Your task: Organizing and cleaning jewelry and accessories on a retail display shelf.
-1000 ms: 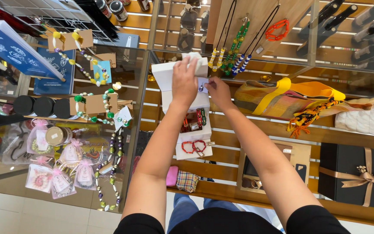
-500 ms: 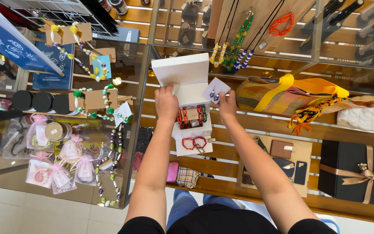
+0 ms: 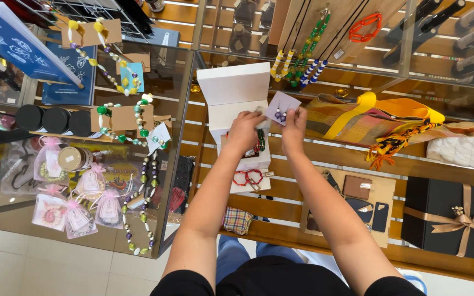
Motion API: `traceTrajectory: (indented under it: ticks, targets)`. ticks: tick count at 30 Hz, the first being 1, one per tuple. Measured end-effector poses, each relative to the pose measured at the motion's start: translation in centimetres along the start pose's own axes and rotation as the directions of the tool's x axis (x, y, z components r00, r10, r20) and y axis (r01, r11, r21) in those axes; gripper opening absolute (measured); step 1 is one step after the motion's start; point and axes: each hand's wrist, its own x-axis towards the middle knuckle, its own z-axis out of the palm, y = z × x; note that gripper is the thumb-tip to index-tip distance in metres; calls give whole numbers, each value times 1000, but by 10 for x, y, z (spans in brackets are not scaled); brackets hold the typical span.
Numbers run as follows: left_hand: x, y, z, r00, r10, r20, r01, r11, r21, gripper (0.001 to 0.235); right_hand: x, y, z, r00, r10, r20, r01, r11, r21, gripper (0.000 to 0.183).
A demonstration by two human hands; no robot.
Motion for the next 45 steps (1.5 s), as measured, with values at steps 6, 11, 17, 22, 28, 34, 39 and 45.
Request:
traceTrajectory:
  ticks: [6, 11, 17, 22, 28, 34, 39, 45]
  targets:
    - [-44, -70, -4, 955, -177, -238, 205, 974, 95, 51, -15, 7, 39, 990, 57, 130, -56, 998, -14, 9]
    - [-58, -55, -52, 845, -318, -429, 331, 943, -47, 51, 8, 65, 32, 981, 74, 177, -42, 982, -183, 6]
    - [-57, -79, -23, 701, -668, -250, 419, 669, -614, 56, 10, 65, 27, 984, 102, 145, -20, 876, -482, 11]
    - [-71, -68, -48, 663, -741, -112, 485, 538, -689, 48, 13, 68, 26, 985, 109, 131, -5, 785, -620, 13]
    - [-36, -31, -92, 643, -617, -453, 176, 695, -697, 58, -1, 45, 31, 983, 112, 143, 9, 758, -652, 14]
    - [15, -38, -93, 679, -167, -715, 75, 984, -159, 59, -9, 28, 34, 974, 123, 188, 41, 725, -688, 14]
    - [49, -36, -74, 803, 17, -596, 185, 943, 277, 52, 9, 46, 25, 964, 125, 234, 62, 752, -656, 14]
    - [79, 12, -52, 892, 25, -452, 118, 951, 286, 48, 15, 52, 24, 966, 120, 229, 15, 857, -515, 11]
